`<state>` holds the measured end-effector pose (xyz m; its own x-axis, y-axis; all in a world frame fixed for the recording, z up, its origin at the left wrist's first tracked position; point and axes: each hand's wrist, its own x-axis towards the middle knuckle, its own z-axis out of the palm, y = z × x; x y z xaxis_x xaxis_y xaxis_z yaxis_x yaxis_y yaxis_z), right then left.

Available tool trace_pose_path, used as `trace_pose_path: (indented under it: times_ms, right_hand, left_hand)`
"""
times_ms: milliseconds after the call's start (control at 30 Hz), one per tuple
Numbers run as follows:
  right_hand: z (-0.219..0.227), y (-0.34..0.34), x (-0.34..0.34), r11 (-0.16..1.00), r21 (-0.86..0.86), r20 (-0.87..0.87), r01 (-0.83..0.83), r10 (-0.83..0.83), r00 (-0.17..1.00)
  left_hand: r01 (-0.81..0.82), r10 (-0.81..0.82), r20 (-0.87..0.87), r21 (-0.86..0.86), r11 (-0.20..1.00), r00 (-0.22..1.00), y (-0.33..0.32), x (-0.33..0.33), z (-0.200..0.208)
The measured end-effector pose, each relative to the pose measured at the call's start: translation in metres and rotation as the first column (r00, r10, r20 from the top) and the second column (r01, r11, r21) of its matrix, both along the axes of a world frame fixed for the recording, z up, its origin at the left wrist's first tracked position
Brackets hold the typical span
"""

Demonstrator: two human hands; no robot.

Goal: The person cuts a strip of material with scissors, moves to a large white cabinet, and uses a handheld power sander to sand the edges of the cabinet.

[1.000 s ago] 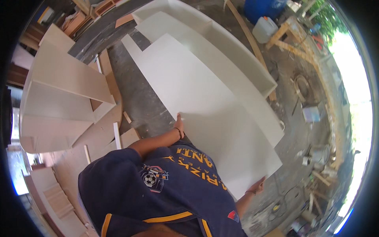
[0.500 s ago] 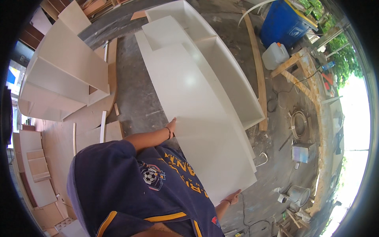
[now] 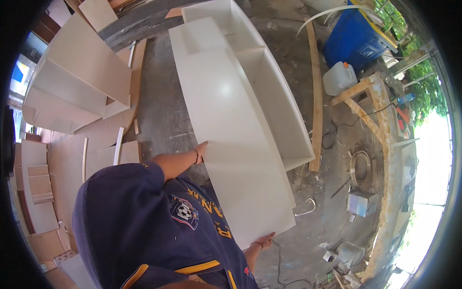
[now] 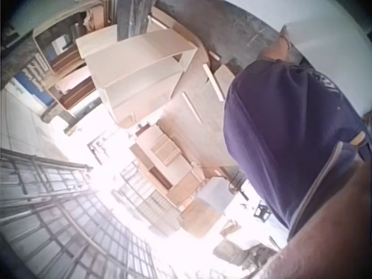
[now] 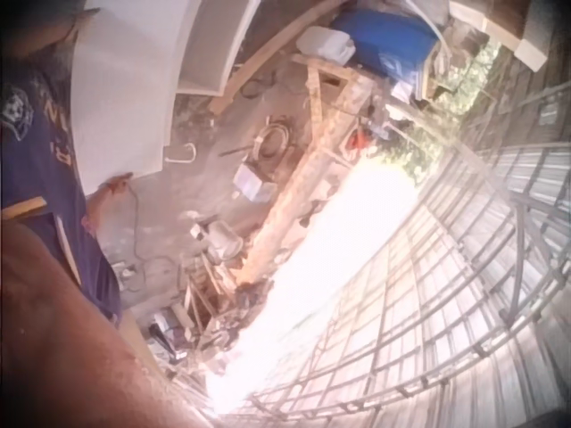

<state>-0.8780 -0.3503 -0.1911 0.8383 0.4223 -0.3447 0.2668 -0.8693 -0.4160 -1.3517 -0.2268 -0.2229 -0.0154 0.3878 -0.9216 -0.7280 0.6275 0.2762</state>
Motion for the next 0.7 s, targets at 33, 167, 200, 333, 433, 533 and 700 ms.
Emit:
trace_pose_path:
  times_ms: [33,167,200,333,433,533,700]
  right_hand:
    - [-0.003,0.007,0.002,1.0,-0.004,-0.003,-0.008,0.008,1.0]
    - [-0.043,0.014,0.025,0.993,-0.074,0.002,-0.096,0.096,0.995]
    - [-0.058,0.015,0.036,0.99,-0.083,0.018,-0.11,0.112,0.994]
    - [-0.098,0.011,0.061,0.981,-0.044,-0.095,-0.189,0.184,0.978]
    - [-0.091,0.018,0.05,0.949,-0.181,-0.076,-0.259,0.249,0.966]
    - [-0.081,0.016,0.04,0.925,-0.254,0.011,-0.282,0.295,0.956]
    - [-0.062,0.016,0.01,0.968,-0.186,0.032,-0.171,0.18,0.983]
  left_hand:
    - [0.062,-0.063,-0.025,-0.044,0.997,0.998,0.008,-0.001,-0.005]
    - [0.133,-0.155,-0.072,-0.248,0.96,0.985,0.004,-0.003,-0.039]
    - [0.131,-0.156,-0.07,-0.28,0.951,0.985,0.011,0.001,-0.045]
    - [0.148,-0.175,-0.102,-0.231,0.962,0.979,0.024,0.015,-0.053]
    - [0.149,-0.191,-0.143,-0.263,0.953,0.971,0.012,0.008,-0.078]
    - [0.186,-0.222,-0.134,-0.239,0.953,0.966,0.005,0.008,-0.1]
    - [0.286,-0.32,-0.108,-0.252,0.925,0.941,0.01,0.005,-0.029]
